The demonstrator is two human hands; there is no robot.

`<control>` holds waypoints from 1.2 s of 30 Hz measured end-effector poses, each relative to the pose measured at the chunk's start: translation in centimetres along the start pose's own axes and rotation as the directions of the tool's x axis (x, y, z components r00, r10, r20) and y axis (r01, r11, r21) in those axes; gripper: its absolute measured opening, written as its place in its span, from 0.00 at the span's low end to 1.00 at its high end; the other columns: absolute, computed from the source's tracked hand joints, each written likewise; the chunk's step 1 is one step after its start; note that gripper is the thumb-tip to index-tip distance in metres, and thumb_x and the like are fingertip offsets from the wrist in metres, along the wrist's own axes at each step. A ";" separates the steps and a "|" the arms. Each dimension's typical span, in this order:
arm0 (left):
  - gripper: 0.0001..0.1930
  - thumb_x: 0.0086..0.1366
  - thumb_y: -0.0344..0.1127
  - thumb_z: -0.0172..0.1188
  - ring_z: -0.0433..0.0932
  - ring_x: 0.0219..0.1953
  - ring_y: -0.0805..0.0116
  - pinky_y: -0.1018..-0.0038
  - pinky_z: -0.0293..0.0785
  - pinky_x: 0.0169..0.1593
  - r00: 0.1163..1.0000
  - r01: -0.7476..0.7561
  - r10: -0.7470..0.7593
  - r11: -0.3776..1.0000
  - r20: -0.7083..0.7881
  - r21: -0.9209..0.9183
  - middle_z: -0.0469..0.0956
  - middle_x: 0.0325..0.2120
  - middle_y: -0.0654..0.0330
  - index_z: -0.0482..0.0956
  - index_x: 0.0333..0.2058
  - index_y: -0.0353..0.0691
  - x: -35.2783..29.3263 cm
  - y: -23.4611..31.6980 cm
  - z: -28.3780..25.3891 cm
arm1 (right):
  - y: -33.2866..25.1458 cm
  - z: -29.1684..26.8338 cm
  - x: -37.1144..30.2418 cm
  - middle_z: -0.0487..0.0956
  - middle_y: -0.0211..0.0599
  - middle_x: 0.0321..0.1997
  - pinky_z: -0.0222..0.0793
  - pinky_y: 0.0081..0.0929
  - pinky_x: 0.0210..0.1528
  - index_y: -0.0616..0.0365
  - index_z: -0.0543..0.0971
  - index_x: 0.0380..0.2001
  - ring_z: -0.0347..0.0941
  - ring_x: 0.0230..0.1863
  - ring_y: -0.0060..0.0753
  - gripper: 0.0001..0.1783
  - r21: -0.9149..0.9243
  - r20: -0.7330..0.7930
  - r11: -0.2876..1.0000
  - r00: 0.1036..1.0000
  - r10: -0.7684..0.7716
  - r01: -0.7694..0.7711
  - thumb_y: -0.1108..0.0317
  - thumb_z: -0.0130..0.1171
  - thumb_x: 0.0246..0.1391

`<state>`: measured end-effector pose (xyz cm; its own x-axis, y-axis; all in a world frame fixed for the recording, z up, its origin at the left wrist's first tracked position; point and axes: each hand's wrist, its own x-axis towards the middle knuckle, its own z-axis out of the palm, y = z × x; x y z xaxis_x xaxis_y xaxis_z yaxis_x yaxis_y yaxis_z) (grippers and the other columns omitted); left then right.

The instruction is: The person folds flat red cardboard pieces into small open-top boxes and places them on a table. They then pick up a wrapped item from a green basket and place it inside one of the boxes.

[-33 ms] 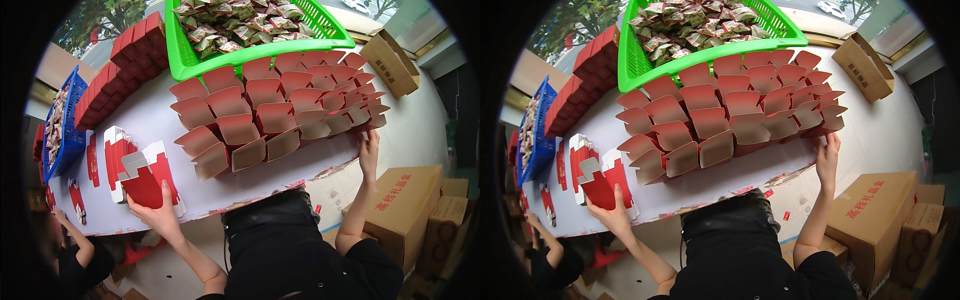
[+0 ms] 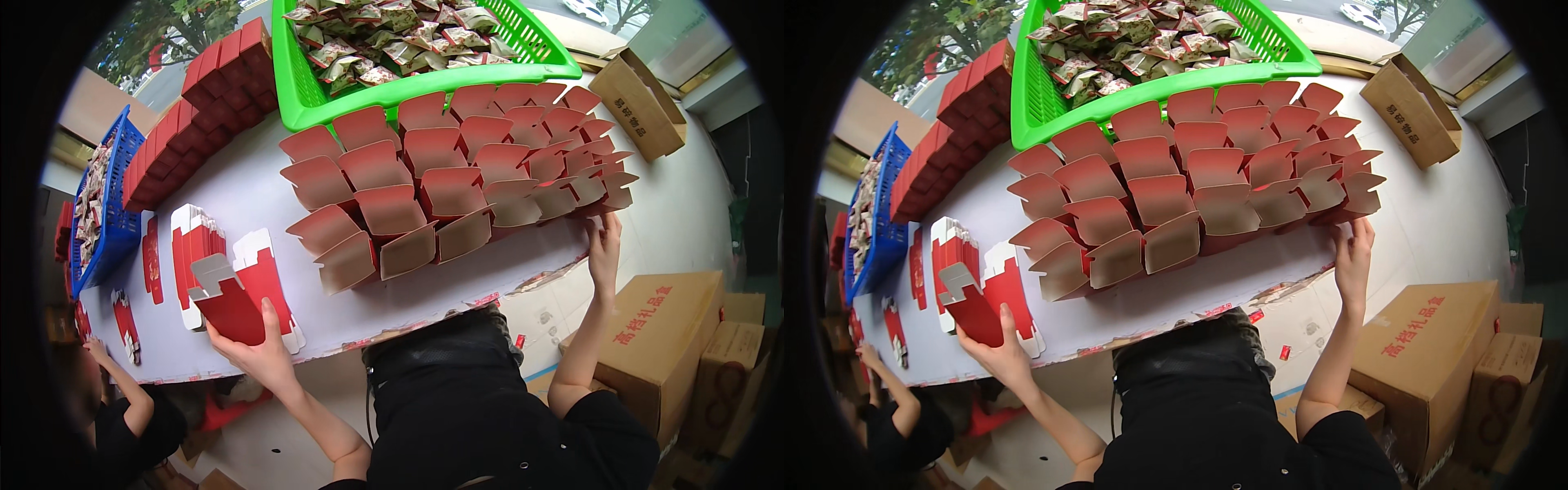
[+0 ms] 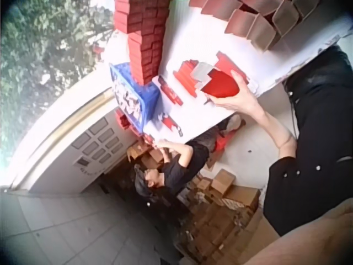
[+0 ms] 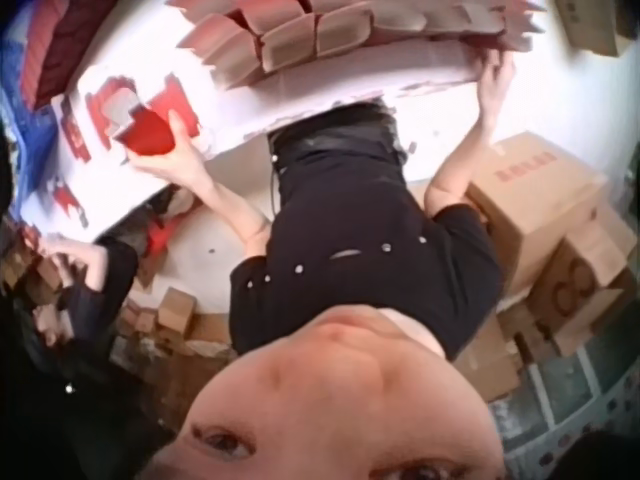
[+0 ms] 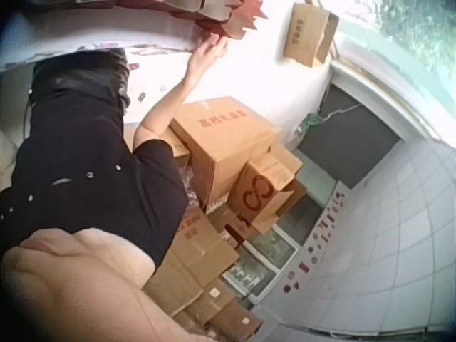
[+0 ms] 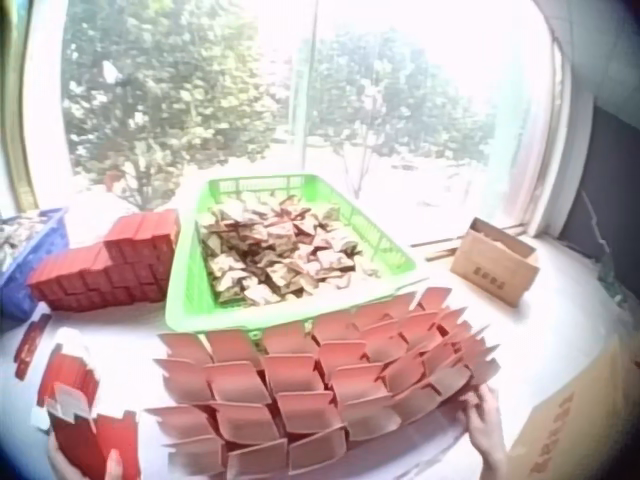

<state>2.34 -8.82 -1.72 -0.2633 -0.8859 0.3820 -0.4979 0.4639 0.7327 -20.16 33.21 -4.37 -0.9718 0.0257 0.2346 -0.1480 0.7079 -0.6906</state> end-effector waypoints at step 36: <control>0.21 0.59 0.36 0.61 0.82 0.36 0.53 0.75 0.81 0.33 0.602 -0.643 0.779 0.603 0.175 -0.473 0.75 0.46 0.40 0.65 0.49 0.43 -9.1 8.8 1.3 | -17.7 4.5 -10.8 0.75 0.51 0.42 0.75 0.29 0.33 0.55 0.74 0.45 0.77 0.35 0.43 0.26 0.528 0.163 0.599 0.620 -0.767 0.602 0.67 0.71 0.41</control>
<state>-0.71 3.32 0.48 -0.6908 -0.1713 0.7025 0.2602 0.8476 0.4626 -7.87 17.26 2.24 -0.5193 -0.6423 0.5637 -0.7708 0.0672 -0.6336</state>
